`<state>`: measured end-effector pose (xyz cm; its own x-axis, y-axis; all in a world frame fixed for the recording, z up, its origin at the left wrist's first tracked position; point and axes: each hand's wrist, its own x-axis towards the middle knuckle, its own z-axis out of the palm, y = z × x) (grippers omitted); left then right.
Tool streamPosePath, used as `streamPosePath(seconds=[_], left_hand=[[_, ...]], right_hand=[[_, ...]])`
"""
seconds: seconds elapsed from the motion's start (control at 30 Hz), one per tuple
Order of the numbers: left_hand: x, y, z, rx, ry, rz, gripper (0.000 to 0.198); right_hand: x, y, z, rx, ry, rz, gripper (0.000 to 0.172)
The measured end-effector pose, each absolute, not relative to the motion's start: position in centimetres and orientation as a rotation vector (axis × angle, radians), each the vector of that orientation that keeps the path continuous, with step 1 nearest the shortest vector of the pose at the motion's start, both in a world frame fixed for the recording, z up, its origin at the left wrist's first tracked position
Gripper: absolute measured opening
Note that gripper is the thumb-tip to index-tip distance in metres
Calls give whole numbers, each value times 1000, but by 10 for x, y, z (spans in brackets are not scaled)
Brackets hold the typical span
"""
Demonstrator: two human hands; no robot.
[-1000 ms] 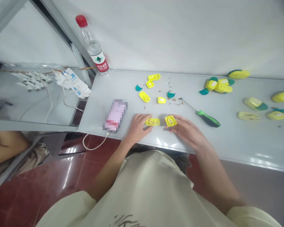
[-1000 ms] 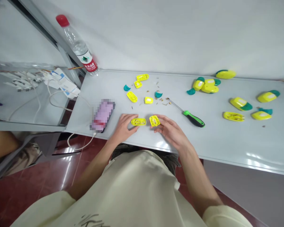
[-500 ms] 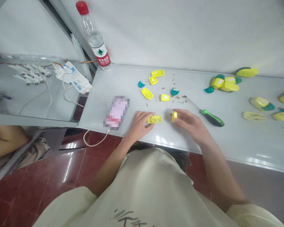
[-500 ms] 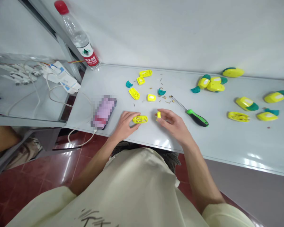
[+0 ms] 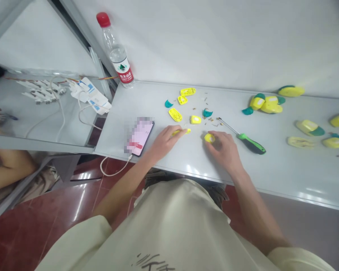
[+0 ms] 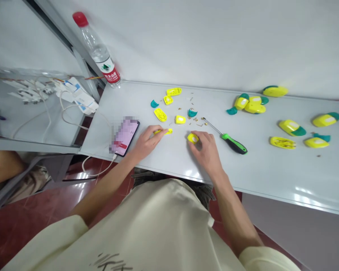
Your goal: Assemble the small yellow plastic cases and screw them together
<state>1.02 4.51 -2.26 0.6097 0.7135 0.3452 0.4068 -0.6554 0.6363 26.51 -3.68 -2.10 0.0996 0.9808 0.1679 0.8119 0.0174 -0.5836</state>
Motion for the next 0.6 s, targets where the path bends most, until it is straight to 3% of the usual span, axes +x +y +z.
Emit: streamPosePath(seconds=[0.37,0.6], left_hand=[[23,53,-30,2399,953,907,36],[17,36,-24,2271,1027,738,34]], right_hand=[[273,-42,-17,-1850,-1656,422,38],[269,-39,13,-1679,-1412,898,41]])
